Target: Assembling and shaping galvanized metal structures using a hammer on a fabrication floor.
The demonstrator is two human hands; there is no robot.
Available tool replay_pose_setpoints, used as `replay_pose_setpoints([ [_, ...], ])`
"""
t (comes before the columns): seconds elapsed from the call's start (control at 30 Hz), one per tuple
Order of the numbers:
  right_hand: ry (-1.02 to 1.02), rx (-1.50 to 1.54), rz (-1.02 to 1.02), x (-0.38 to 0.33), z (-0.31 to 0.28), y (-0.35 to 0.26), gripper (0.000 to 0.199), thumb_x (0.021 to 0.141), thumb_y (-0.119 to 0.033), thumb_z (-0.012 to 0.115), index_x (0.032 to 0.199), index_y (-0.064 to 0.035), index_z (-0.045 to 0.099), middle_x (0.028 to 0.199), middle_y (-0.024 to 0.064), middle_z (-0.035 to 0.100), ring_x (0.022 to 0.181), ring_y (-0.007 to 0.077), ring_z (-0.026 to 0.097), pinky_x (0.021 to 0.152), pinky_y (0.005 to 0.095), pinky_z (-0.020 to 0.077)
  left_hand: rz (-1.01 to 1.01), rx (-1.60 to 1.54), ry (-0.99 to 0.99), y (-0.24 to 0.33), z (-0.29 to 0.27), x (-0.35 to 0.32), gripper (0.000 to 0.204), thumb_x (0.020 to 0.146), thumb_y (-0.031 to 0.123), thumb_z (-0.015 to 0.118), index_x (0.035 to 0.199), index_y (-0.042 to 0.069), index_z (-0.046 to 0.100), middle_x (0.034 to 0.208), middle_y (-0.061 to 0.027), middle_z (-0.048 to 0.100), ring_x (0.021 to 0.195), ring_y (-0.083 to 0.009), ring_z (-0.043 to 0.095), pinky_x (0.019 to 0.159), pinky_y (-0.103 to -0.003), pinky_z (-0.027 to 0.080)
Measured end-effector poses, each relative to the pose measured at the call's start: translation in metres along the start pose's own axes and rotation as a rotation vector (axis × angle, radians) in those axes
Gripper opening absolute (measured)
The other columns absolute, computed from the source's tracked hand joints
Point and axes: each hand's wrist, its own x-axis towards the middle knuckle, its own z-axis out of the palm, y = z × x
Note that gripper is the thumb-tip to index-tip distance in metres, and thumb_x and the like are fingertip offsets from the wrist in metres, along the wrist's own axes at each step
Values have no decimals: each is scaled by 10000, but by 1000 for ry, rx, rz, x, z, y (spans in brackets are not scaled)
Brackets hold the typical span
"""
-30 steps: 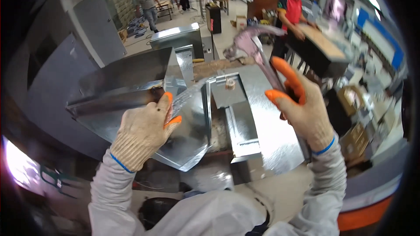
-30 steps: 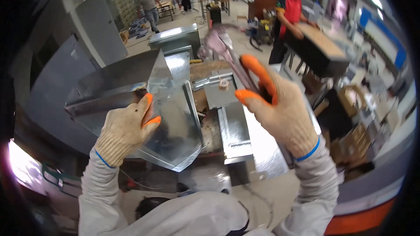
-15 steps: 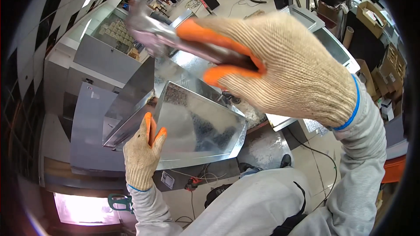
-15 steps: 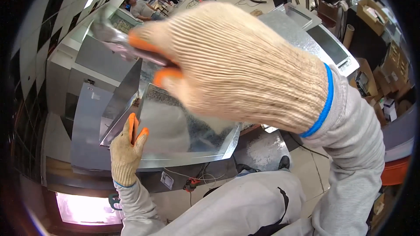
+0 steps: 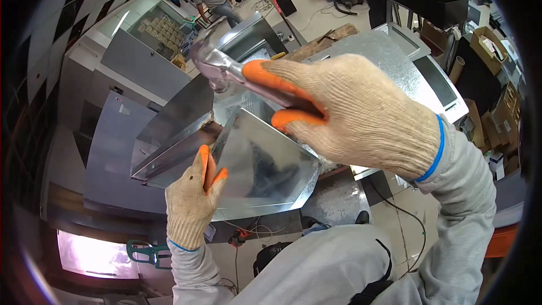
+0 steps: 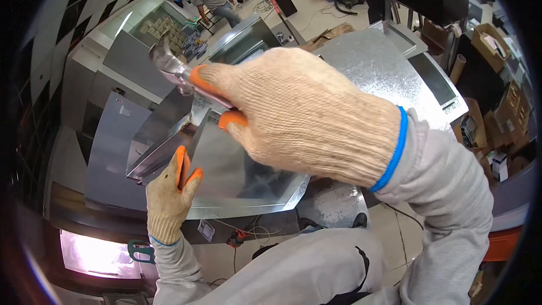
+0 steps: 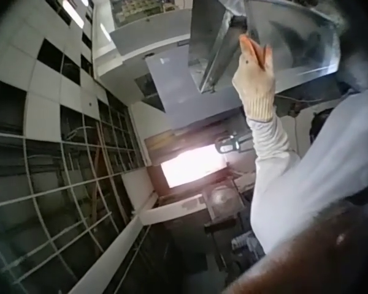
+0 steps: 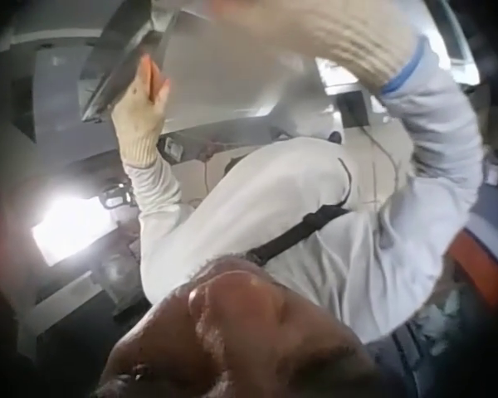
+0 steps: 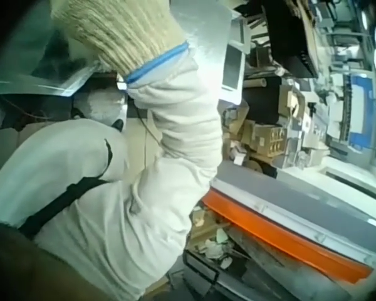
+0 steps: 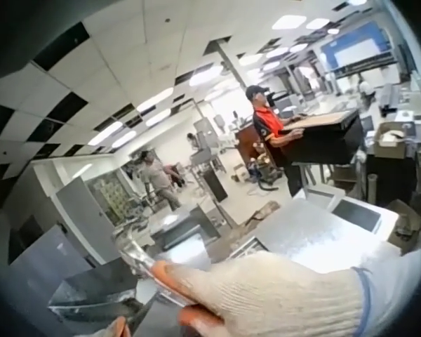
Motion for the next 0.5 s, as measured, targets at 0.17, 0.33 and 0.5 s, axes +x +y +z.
replay_pose_setpoints([
  [0.17, -153, -146, 49, 1, -12, -8, 485, 866, -120, 678, 1335, -73, 564, 835, 186, 689, 725, 359, 687, 671, 428, 556, -14, 4, -24, 11, -4, 2, 636, 875, 390, 739, 1373, 36, 561, 911, -155, 701, 730, -340, 696, 608, -397, 547],
  [0.33, 297, -34, -101, -1, -22, -8, 521, 839, -115, 728, 1343, -87, 597, 904, 157, 730, 765, 243, 735, 704, 324, 585, -5, 5, -6, 15, -7, -3, 628, 865, 397, 746, 1357, 47, 574, 888, -139, 703, 732, -345, 694, 612, -404, 548],
  [0.5, 4, -116, 45, -15, 16, 17, 556, 848, -128, 736, 1374, -93, 559, 953, 171, 730, 844, 331, 718, 734, 381, 561, 12, -58, 18, 10, -2, -4, 587, 861, 352, 758, 1340, 59, 586, 932, -135, 713, 765, -345, 699, 646, -400, 555],
])
